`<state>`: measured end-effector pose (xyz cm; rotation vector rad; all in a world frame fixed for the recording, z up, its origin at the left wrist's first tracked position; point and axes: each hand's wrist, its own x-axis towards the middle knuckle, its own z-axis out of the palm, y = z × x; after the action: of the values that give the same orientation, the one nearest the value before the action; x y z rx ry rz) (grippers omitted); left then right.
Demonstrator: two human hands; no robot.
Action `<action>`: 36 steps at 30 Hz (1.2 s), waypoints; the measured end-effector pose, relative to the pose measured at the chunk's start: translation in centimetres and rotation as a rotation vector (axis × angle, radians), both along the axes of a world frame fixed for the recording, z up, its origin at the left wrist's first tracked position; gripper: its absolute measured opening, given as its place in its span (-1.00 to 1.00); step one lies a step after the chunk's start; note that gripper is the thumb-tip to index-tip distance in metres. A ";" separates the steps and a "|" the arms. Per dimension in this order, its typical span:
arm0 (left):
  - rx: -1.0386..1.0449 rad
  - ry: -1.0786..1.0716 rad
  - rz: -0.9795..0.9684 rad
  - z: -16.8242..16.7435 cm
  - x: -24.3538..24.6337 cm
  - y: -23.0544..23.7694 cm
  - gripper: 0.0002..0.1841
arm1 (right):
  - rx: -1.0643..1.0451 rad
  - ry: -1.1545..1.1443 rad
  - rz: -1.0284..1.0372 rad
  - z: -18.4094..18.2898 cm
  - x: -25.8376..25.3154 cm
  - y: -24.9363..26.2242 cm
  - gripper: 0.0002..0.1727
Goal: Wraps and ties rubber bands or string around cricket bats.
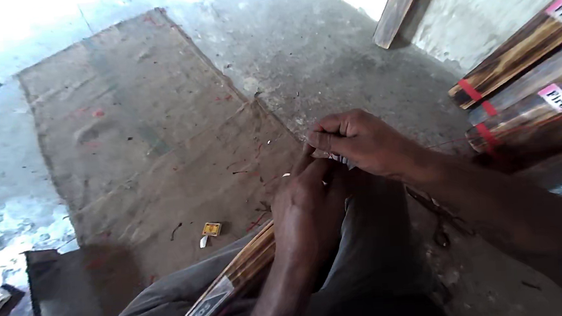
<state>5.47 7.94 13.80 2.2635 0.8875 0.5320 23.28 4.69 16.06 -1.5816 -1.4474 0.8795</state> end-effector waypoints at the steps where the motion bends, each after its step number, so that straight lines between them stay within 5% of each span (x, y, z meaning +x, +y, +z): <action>1: 0.007 -0.022 -0.008 -0.2 0.1 -0.1 -0.81 | -0.002 -0.018 0.008 -0.1 0.0 -0.2 -0.64; 6: 0.110 -0.101 -0.099 -1.0 -0.9 -0.9 -0.76 | -0.099 0.056 0.141 1.9 -0.2 -0.3 -0.52; 11: 0.128 -0.101 -0.053 -1.3 -0.8 -0.9 -0.85 | 0.182 0.190 -0.013 4.0 -1.8 -4.0 -0.69; 15: 0.093 -0.113 -0.042 -1.3 -0.6 -0.7 -0.85 | 0.244 0.271 -0.361 -1.2 -5.4 -12.3 -0.77; 19: 0.058 -0.092 -0.058 -1.4 -0.2 -0.7 -0.84 | -0.029 0.585 -0.541 -7.1 -7.5 -16.9 -0.68; 28: 0.005 -0.052 -0.058 -1.2 0.5 -0.7 -0.86 | 0.130 0.377 -0.216 -7.2 -4.6 -15.4 -0.75; 31: 0.040 -0.010 -0.042 -1.4 0.4 -0.9 -0.86 | 0.003 0.379 -0.281 -9.2 -4.3 -15.7 -0.73; 36: 0.154 -0.016 -0.046 -1.8 0.3 -2.5 -0.87 | -0.030 0.587 -0.432 -7.7 -5.1 -15.3 -0.70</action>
<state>5.75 5.46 11.96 2.4084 0.8087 0.6146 18.13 -10.63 8.36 -1.4151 -0.6541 0.9918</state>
